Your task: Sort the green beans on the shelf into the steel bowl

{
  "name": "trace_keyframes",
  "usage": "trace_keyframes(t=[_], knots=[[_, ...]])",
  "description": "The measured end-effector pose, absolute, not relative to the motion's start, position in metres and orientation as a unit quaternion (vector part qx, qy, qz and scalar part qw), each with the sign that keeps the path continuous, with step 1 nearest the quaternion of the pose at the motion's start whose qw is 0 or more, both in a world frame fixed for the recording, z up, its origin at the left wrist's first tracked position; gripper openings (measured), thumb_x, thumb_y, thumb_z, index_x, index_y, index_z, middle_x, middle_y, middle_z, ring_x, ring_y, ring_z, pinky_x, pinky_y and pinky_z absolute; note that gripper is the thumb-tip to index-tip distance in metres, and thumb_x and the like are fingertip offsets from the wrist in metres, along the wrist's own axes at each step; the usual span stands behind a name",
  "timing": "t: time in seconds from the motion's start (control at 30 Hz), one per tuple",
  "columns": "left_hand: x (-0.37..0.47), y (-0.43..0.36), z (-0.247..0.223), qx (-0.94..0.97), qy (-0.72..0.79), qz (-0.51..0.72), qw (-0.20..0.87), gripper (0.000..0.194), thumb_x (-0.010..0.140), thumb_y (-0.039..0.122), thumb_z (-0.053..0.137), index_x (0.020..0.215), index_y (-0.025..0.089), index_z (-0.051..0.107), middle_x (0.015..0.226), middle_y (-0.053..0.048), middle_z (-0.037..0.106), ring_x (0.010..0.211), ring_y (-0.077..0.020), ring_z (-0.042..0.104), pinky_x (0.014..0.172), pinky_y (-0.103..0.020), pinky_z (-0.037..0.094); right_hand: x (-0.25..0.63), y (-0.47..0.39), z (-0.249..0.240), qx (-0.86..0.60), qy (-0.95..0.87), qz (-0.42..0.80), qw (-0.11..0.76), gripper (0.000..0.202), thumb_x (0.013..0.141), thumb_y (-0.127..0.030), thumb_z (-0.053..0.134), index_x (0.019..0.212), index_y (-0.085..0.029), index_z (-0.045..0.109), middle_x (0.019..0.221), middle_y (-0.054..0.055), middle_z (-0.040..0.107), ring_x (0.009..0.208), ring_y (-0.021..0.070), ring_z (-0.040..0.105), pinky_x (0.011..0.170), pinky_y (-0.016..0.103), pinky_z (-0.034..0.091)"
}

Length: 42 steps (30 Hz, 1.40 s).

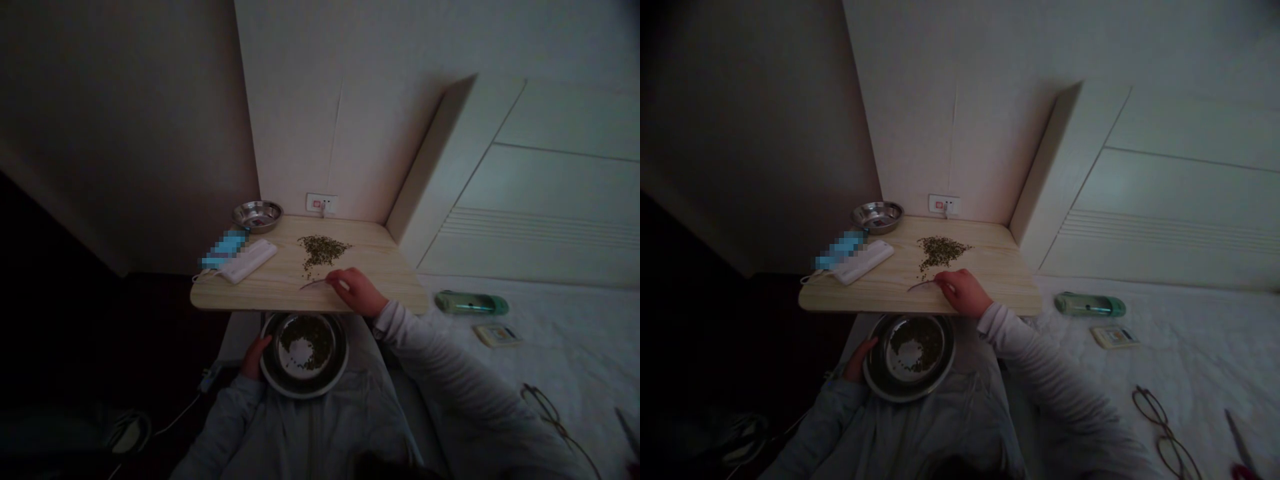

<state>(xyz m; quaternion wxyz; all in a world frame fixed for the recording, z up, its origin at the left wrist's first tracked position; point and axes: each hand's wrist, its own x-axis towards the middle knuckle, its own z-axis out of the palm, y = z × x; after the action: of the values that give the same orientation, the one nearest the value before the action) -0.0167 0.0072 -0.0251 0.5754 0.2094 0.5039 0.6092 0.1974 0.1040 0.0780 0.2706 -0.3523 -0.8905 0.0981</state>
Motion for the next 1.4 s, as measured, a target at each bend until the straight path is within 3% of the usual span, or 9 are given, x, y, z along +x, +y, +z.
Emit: trace_keyframes(t=[0.1,0.2,0.43,0.9,1.07,1.17,1.4], knots=[[-0.01,0.011,-0.025,0.217,0.495,0.6,0.589,0.019,0.048,0.031,0.065,0.062,0.018,0.066,0.071,-0.006,0.069,0.092,-0.0294,0.056,0.085,-0.038,0.038,0.224,0.106,0.071,-0.446,-0.819,0.199,0.302,0.021,0.077,-0.023,0.041,0.093,-0.015,0.052,0.078,0.005,0.063,0.07,0.0132,0.055,0.065,0.025,0.039],[-0.001,0.014,-0.024,0.215,0.477,0.58,0.624,0.025,0.05,0.028,0.064,0.073,0.017,0.066,0.075,-0.006,0.069,0.093,-0.028,0.056,0.086,-0.038,0.036,0.247,0.106,0.059,-0.504,-0.76,0.272,0.308,0.02,0.074,-0.024,0.042,0.089,-0.015,0.052,0.071,0.002,0.061,0.063,0.012,0.054,0.063,0.026,0.04],[0.009,0.017,-0.02,0.211,0.47,0.525,0.678,0.021,0.053,0.024,0.062,0.073,0.016,0.065,0.068,-0.005,0.069,0.088,-0.0284,0.058,0.083,-0.038,0.038,0.249,0.114,0.048,-0.535,-0.691,0.329,0.359,0.022,0.068,-0.021,0.042,0.085,-0.015,0.053,0.064,-0.001,0.057,0.056,0.0096,0.049,0.058,0.023,0.039],[-0.003,0.012,-0.032,0.199,0.469,0.571,0.644,0.019,0.049,0.026,0.064,0.065,0.017,0.065,0.069,-0.005,0.068,0.09,-0.0288,0.057,0.084,-0.04,0.037,0.186,0.129,0.041,-0.538,-0.695,0.27,0.393,0.027,0.067,-0.02,0.039,0.085,-0.015,0.059,0.055,-0.002,0.049,0.054,0.0113,0.044,0.056,0.024,0.034],[-0.005,0.01,-0.029,0.208,0.49,0.563,0.633,0.014,0.049,0.034,0.064,0.051,0.02,0.063,0.057,-0.004,0.066,0.082,-0.0298,0.059,0.084,-0.042,0.037,0.182,0.13,0.04,-0.531,-0.705,0.253,0.397,0.029,0.07,-0.02,0.037,0.087,-0.014,0.059,0.056,0.0,0.05,0.054,0.0121,0.045,0.056,0.024,0.035],[-0.007,0.009,-0.023,0.223,0.478,0.581,0.62,0.016,0.049,0.039,0.064,0.049,0.022,0.063,0.062,-0.005,0.066,0.088,-0.0305,0.057,0.085,-0.042,0.036,0.181,0.128,0.041,-0.524,-0.713,0.245,0.397,0.029,0.069,-0.02,0.038,0.086,-0.014,0.061,0.058,0.001,0.053,0.054,0.0123,0.046,0.056,0.024,0.035],[-0.011,0.016,-0.024,0.252,0.523,0.563,0.588,0.015,0.042,0.037,0.066,0.041,0.024,0.058,0.059,-0.008,0.065,0.09,-0.0348,0.055,0.087,-0.045,0.034,0.182,0.123,0.041,-0.499,-0.727,0.257,0.396,0.029,0.068,-0.018,0.039,0.086,-0.014,0.063,0.063,0.002,0.058,0.057,0.012,0.048,0.057,0.024,0.037]])
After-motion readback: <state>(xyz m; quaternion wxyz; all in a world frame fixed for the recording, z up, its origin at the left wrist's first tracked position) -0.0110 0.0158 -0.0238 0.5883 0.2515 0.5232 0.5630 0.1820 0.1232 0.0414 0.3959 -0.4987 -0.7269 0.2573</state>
